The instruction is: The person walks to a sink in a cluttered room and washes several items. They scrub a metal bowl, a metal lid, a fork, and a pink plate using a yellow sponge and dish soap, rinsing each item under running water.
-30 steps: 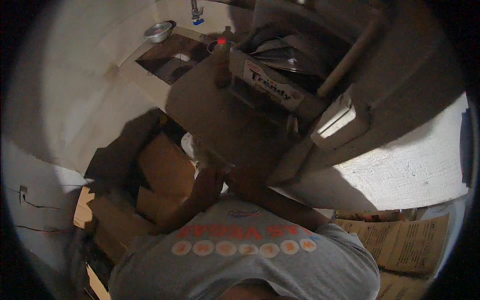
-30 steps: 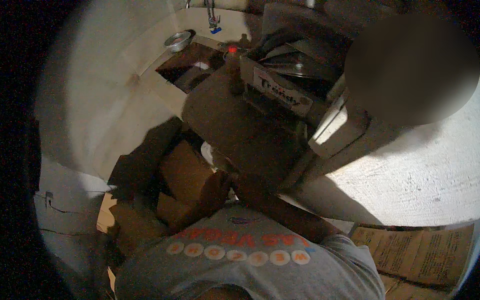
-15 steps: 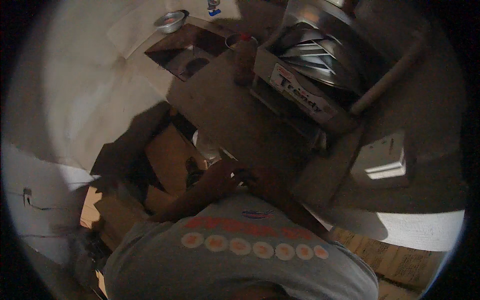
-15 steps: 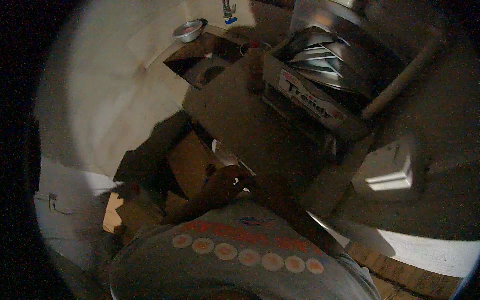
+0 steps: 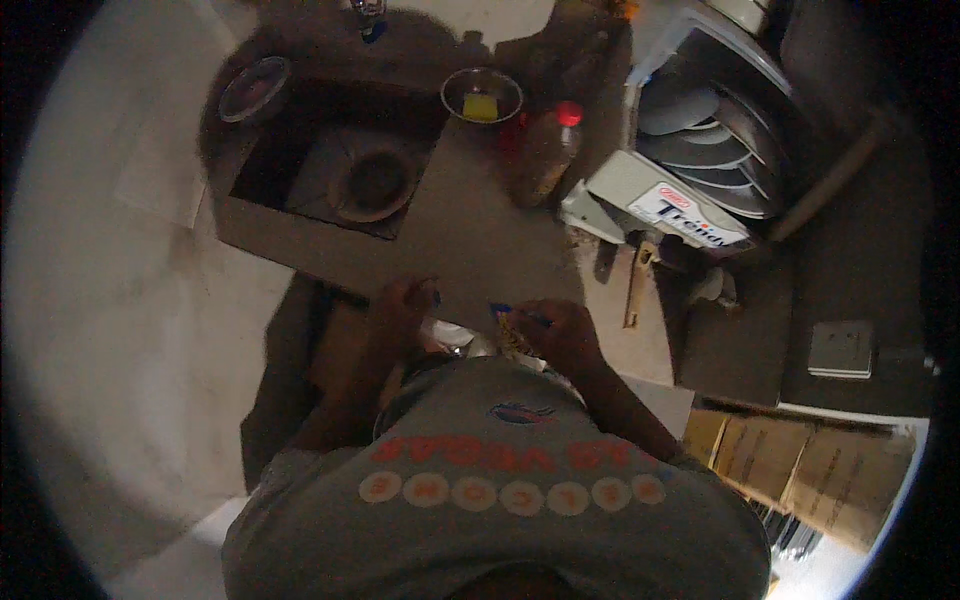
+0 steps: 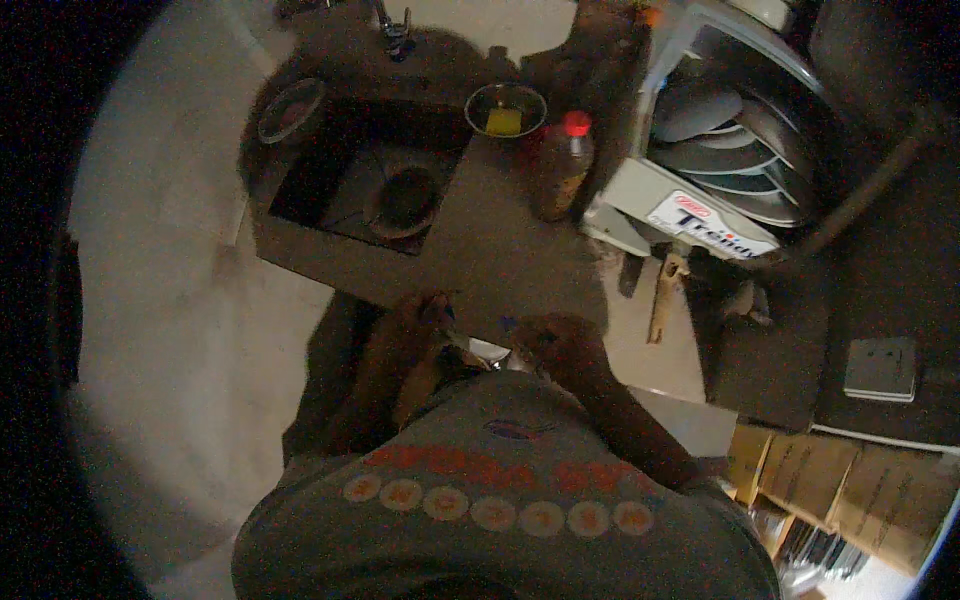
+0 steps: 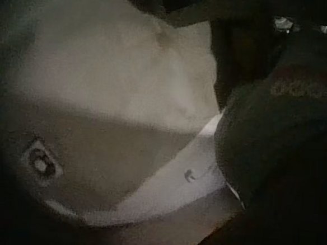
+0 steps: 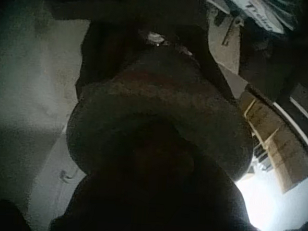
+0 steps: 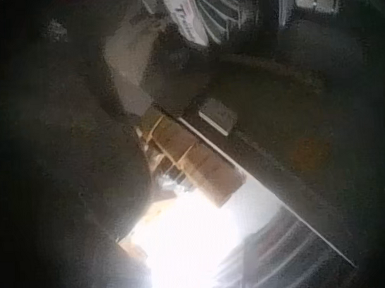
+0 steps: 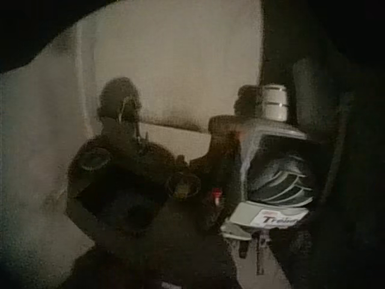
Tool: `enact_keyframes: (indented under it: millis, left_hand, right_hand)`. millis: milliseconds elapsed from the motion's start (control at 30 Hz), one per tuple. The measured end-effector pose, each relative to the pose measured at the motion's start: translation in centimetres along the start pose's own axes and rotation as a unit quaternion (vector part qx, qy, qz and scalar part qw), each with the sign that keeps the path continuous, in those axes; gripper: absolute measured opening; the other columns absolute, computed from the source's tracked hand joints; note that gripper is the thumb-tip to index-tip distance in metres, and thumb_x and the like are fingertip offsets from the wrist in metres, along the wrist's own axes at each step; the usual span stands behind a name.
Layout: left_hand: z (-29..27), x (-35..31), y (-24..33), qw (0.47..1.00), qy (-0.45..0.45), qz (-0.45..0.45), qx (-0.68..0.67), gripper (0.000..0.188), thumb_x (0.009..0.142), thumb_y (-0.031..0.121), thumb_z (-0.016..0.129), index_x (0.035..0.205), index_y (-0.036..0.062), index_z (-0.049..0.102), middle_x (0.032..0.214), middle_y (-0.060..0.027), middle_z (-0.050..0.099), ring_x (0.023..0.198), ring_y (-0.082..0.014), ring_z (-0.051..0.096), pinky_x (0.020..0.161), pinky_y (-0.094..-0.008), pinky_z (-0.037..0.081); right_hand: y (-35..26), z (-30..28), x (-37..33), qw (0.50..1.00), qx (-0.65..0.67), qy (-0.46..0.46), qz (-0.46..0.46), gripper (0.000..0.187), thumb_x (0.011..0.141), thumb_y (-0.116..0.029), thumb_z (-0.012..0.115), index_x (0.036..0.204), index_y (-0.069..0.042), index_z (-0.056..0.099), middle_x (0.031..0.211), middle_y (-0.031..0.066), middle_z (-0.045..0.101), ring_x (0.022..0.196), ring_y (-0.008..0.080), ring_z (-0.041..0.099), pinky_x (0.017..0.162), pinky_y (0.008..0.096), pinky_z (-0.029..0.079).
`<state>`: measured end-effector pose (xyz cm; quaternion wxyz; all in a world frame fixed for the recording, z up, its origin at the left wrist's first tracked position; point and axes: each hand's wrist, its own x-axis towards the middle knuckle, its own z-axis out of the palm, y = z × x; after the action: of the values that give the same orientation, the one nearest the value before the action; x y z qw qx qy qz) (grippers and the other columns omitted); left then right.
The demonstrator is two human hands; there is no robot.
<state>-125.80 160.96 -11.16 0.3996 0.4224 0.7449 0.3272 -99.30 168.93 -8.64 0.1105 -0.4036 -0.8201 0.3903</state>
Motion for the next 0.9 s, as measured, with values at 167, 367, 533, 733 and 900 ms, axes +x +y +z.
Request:
enact_keyframes:
  millis: [167, 367, 533, 733, 900]
  left_hand:
    - [-6.2, 5.4, -4.3, 0.965, -0.165, 0.148, 0.137, 0.038, 0.101, 0.038, 0.056, 0.119, 0.0070, 0.068, 0.116, -0.0151, 0.070, 0.108, -0.0299, 0.066, 0.097, -0.0427, 0.050]
    - [-11.6, 14.1, -22.8, 0.881, -0.292, 0.256, 0.270, 0.038, 0.096, 0.031, 0.060, 0.127, 0.0085, 0.065, 0.128, -0.0144, 0.066, 0.123, -0.0303, 0.060, 0.108, -0.0426, 0.044]
    - [-16.9, 11.2, -31.3, 0.916, -0.237, 0.067, 0.315, 0.038, 0.096, 0.028, 0.061, 0.128, 0.0079, 0.065, 0.128, -0.0142, 0.066, 0.122, -0.0292, 0.061, 0.107, -0.0411, 0.045]
    - [-20.5, 8.5, -38.1, 0.921, -0.190, -0.058, 0.336, 0.038, 0.097, 0.025, 0.061, 0.129, 0.0072, 0.064, 0.128, -0.0139, 0.066, 0.121, -0.0279, 0.062, 0.106, -0.0394, 0.046]
    - [-21.9, 2.8, -39.7, 0.930, -0.101, -0.121, 0.333, 0.038, 0.097, 0.023, 0.062, 0.131, 0.0067, 0.063, 0.128, -0.0136, 0.066, 0.120, -0.0268, 0.063, 0.106, -0.0379, 0.047]
  right_hand:
    - [-5.7, 1.6, 1.9, 0.982, 0.056, -0.003, 0.178, 0.032, 0.094, -0.032, 0.067, 0.113, -0.006, 0.074, 0.104, 0.0180, 0.072, 0.096, 0.0305, 0.070, 0.087, 0.0403, 0.055]
    - [-1.0, 1.6, 2.5, 0.957, -0.063, 0.122, 0.256, 0.028, 0.092, -0.029, 0.067, 0.105, -0.005, 0.074, 0.100, 0.0214, 0.070, 0.102, 0.0327, 0.070, 0.088, 0.0455, 0.054]
    - [5.9, -5.7, -4.7, 0.870, -0.070, 0.290, 0.392, 0.030, 0.089, -0.028, 0.070, 0.107, -0.005, 0.073, 0.095, 0.0207, 0.072, 0.091, 0.0293, 0.072, 0.080, 0.0414, 0.056]
    - [23.9, -9.3, -10.0, 0.832, -0.282, 0.257, 0.401, 0.037, 0.089, -0.033, 0.067, 0.115, -0.007, 0.071, 0.109, 0.0234, 0.071, 0.102, 0.0374, 0.070, 0.091, 0.0461, 0.055]
    - [21.8, -10.1, -8.9, 0.819, -0.261, 0.279, 0.427, 0.037, 0.091, -0.030, 0.064, 0.120, -0.008, 0.069, 0.117, 0.0239, 0.068, 0.110, 0.0403, 0.065, 0.096, 0.0460, 0.053]
